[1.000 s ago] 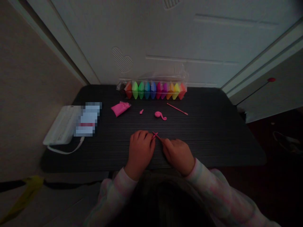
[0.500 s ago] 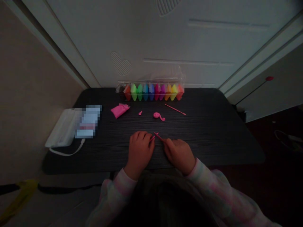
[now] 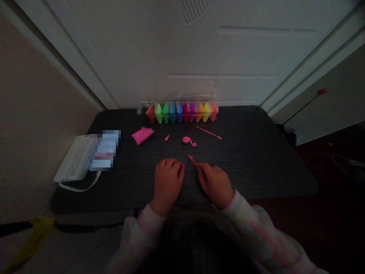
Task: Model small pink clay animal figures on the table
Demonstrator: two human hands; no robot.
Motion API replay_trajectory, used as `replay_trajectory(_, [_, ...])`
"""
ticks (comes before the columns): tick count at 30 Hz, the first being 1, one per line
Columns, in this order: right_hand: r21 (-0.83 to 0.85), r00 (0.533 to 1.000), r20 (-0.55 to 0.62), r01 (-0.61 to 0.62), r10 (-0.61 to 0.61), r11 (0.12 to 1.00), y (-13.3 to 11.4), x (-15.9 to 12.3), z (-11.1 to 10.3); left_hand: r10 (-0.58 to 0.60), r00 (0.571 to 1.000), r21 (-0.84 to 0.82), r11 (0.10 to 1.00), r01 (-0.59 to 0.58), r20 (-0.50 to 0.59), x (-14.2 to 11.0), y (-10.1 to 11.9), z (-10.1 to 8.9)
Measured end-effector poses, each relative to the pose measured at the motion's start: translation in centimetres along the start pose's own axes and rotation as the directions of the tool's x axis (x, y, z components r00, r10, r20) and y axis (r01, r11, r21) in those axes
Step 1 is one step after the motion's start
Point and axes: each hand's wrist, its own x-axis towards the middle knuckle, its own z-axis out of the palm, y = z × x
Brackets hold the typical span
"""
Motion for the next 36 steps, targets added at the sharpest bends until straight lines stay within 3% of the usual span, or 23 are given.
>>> replay_trajectory(4, [0.101, 0.996, -0.084, -0.005, 0.014, 0.995, 0.2, -0.1, 0.1, -0.056, 0.997, -0.137, 0.989, 0.049, -0.045, 0.3, -0.1, -0.2])
replay_trajectory(7, [0.277, 0.995, -0.100, 0.040, -0.013, 0.960, 0.4, -0.3, -0.2, -0.134, 0.990, -0.365, 0.924, 0.114, -0.031, 1.0, -0.2, -1.0])
replay_trajectory(9, [0.413, 0.995, -0.099, 0.039, 0.003, 0.910, 0.5, -0.3, -0.5, -0.182, 0.980, -0.567, 0.800, 0.195, 0.081, 1.4, -0.2, -1.6])
replay_trajectory(13, [0.598, 0.994, -0.066, -0.033, 0.090, 0.801, 0.6, -0.3, -0.9, -0.175, 0.917, -0.831, 0.388, 0.399, 0.358, 2.1, -0.1, -1.8])
replay_trajectory(15, [0.633, 0.994, -0.039, -0.058, 0.106, 0.772, 0.7, -0.1, -0.9, -0.182, 0.891, -0.867, 0.216, 0.448, 0.415, 2.3, 0.1, -1.4])
replay_trajectory(18, [0.654, 0.993, -0.012, -0.079, 0.115, 0.753, 0.7, 0.0, -0.8, -0.232, 0.865, -0.876, 0.088, 0.474, 0.444, 2.5, 0.2, -1.0])
replay_trajectory(22, [0.704, 0.990, 0.032, -0.122, 0.140, 0.699, 0.9, 0.0, -0.7, -0.228, 0.856, -0.877, 0.015, 0.479, 0.464, 2.4, 0.2, -1.0])
replay_trajectory(25, [0.760, 0.979, 0.146, -0.205, 0.145, 0.617, 1.1, -0.1, -0.7, -0.196, 0.860, -0.881, -0.058, 0.469, 0.471, 2.2, 0.1, -1.2])
replay_trajectory(28, [0.822, 0.962, 0.248, -0.273, 0.117, 0.500, 1.3, -0.2, -0.8, -0.178, 0.863, -0.881, -0.083, 0.465, 0.472, 1.9, 0.3, -1.3])
replay_trajectory(32, [0.903, 0.942, 0.324, -0.335, 0.086, 0.270, 1.3, -0.2, -1.0, -0.161, 0.845, -0.860, -0.127, 0.494, 0.510, 1.4, 0.4, -1.9])
replay_trajectory(34, [0.922, 0.938, 0.330, -0.345, 0.110, 0.174, 1.3, -0.2, -1.0, -0.209, 0.852, -0.872, -0.015, 0.489, 0.481, 1.5, -0.1, -2.7])
replay_trajectory(36, [0.930, 0.935, 0.320, -0.341, 0.153, 0.139, 1.3, -0.2, -0.9, -0.288, 0.882, -0.864, 0.240, 0.443, 0.373, 2.2, -1.1, -3.8])
